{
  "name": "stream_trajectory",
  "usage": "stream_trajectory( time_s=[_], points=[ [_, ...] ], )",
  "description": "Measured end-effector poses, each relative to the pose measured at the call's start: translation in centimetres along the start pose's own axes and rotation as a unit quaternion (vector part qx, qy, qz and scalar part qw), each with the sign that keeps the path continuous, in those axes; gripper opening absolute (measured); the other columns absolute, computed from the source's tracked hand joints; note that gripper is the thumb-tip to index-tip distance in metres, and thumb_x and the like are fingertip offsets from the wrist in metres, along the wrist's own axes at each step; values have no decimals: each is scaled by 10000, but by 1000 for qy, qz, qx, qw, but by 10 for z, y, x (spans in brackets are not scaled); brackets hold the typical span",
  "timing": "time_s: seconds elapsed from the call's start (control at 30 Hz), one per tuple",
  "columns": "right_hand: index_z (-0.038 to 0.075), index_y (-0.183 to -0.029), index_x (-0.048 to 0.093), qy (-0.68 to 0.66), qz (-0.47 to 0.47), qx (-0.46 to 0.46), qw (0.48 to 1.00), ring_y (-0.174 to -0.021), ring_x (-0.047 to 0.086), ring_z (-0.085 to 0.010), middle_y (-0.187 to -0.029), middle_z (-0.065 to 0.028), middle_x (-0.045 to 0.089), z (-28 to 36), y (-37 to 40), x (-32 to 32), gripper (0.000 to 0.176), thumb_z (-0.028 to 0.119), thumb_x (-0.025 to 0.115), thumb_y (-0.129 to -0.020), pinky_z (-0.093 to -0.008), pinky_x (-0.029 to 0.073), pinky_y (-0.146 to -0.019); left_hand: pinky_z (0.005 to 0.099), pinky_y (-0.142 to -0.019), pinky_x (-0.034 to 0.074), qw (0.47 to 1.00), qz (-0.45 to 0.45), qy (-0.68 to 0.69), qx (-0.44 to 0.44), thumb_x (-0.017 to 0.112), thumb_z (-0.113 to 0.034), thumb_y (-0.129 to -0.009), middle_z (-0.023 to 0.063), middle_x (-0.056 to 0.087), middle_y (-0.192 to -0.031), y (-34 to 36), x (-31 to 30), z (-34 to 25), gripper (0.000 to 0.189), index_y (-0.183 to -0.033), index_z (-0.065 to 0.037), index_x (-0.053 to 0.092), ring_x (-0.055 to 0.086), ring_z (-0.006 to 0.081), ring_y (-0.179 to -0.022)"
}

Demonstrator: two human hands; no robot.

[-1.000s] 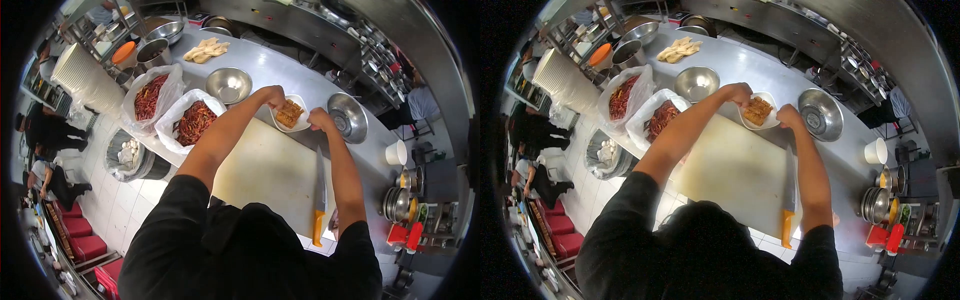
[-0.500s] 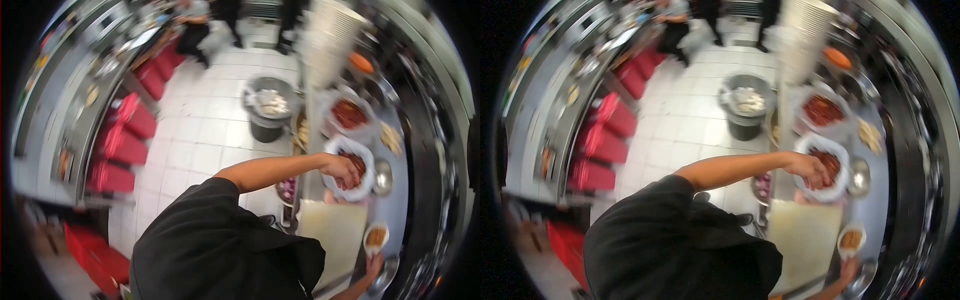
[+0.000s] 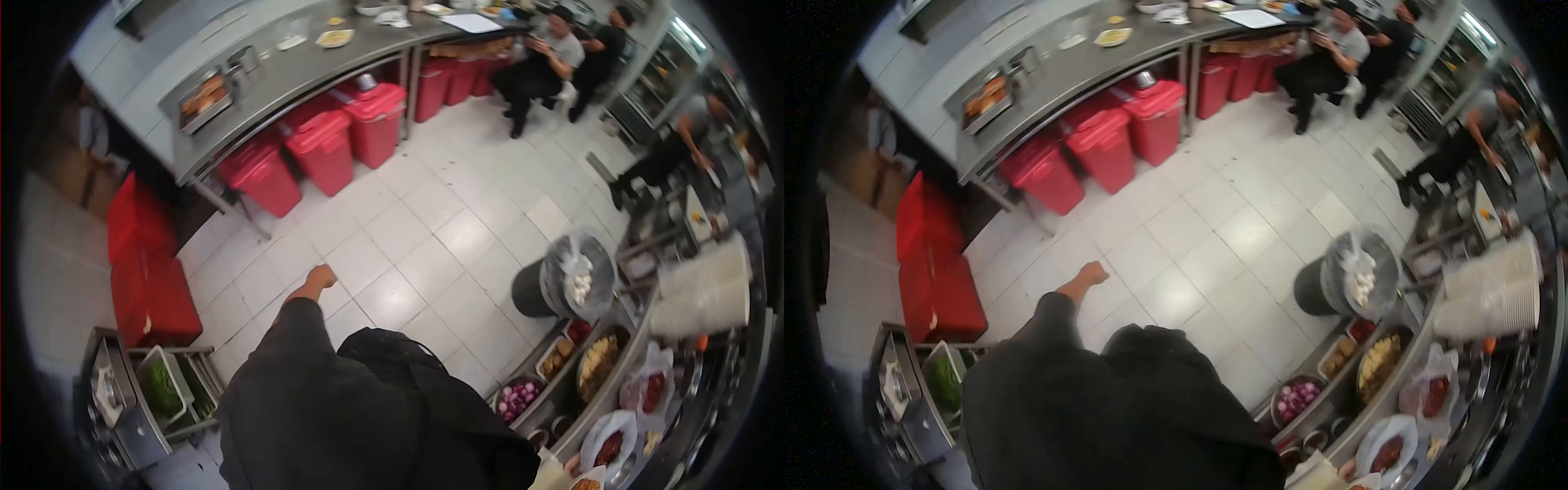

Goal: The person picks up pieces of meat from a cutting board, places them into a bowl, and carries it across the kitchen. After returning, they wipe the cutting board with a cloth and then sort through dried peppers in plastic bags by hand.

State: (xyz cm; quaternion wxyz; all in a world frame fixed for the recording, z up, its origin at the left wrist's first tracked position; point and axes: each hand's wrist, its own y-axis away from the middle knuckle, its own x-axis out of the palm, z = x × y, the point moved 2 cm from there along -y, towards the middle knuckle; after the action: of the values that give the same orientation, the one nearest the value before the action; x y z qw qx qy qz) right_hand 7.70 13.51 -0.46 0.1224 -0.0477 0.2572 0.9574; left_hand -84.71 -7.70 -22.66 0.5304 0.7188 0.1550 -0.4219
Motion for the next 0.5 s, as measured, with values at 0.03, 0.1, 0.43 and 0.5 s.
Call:
stream_trajectory(
  time_s=[0.03, 0.1, 0.43, 0.5],
  points=[
    [-6, -1323, 496, 9, 22, -2, 1000, -814, 693, -212, -1100, -120, 666, 12, -12, 28, 627, 20, 558, -699, -272, 562, -548, 421, -952, 523, 999, 2, 22, -28, 596, -257, -859, 223, 648, -1224, -2, -4, 36, 398, -1141, 14, 671, 624, 350, -1155],
    [-15, -1321, 494, 26, 66, -11, 997, -812, 694, -214, -1105, -124, 665, 34, -34, 78, 641, 22, 563, -685, -273, 563, -541, 423, -942, 528, 994, 1, 70, -78, 639, -311, -845, 225, 649, -1219, 2, 0, 87, 442, -1132, 23, 672, 624, 356, -1152],
    [-43, -1262, 532, 156, 247, -80, 953, -752, 698, -203, -1058, -128, 677, 177, -111, 347, 572, 25, 551, -695, -259, 554, -521, 397, -738, 554, 938, 41, 344, -13, 704, -394, -803, 171, 707, -943, -29, -68, 30, 433, -1014, -17, 705, 681, 243, -803],
    [-8, -1217, 582, 168, 334, -89, 923, -785, 688, -191, -1025, -100, 681, 205, -142, 429, 454, 34, 532, -768, -265, 537, -567, 396, -769, 552, 916, -17, 400, 25, 703, -403, -809, 174, 710, -946, -48, -95, 6, 451, -1057, -27, 701, 686, 260, -839]
  ],
)
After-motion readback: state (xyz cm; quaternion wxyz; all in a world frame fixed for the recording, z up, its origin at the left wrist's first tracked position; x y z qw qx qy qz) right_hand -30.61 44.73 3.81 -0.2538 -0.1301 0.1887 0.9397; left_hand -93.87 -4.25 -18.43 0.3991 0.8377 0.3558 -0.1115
